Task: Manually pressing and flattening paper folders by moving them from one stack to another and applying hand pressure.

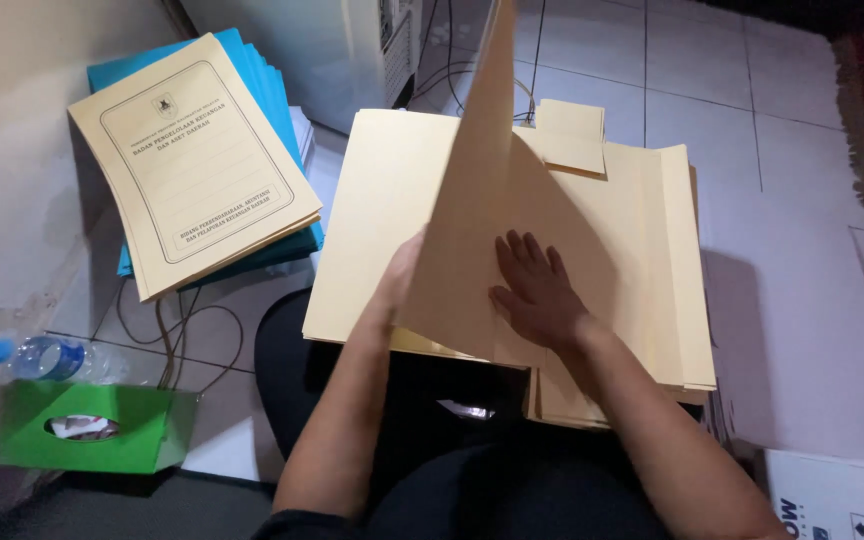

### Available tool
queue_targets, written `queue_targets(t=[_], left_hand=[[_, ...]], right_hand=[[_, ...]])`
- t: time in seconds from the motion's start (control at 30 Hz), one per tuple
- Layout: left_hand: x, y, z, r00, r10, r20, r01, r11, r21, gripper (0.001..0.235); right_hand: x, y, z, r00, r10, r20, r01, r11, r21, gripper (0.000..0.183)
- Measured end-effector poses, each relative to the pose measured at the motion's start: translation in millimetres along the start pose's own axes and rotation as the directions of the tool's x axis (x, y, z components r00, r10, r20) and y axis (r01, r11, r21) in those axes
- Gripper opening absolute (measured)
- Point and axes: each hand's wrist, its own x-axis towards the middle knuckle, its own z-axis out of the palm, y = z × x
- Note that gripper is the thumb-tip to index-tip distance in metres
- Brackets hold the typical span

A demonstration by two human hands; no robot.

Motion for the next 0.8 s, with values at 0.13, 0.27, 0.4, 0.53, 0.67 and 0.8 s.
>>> queue_targets(t=[0.13, 0.27, 0.4, 0.53, 0.67, 0.8], left_hand=[[-32, 123, -45, 0.875, -0.34, -0.344, 0.038, 0.757, -0.652, 0.078], [-57, 178, -101, 0.826, -0.131, -0.549, 0.037, 0.983, -0.179, 0.098], [-13, 200, -38, 0.935, 0.036, -0.352, 0.19, 0.787, 0.587, 0.058], [49, 68, 44, 0.984, -0.079, -0.159, 0.175, 0.592, 0.787, 0.054], [58, 12, 53, 0.989, -0.008, -0.147, 0.138, 0.39, 0.91, 0.054], [59, 5, 51, 0.989, -0.078, -0.125, 0.146, 0.393, 0.908, 0.06]], right_hand=[[-2, 6, 4, 0.999, -0.028, 0.042, 0.033, 0.992, -0.122, 0.083], [-8, -4, 0, 0.999, -0.046, -0.013, 0.042, 0.981, -0.187, 0.084], [-13, -4, 8, 0.995, -0.07, -0.064, 0.051, 0.964, -0.26, 0.08], [-14, -11, 6, 0.997, -0.038, -0.064, 0.019, 0.962, -0.274, 0.076], [3, 2, 9, 0.995, -0.086, -0.057, 0.065, 0.953, -0.297, 0.071], [50, 12, -8, 0.986, -0.121, -0.114, 0.087, 0.96, -0.266, 0.068]])
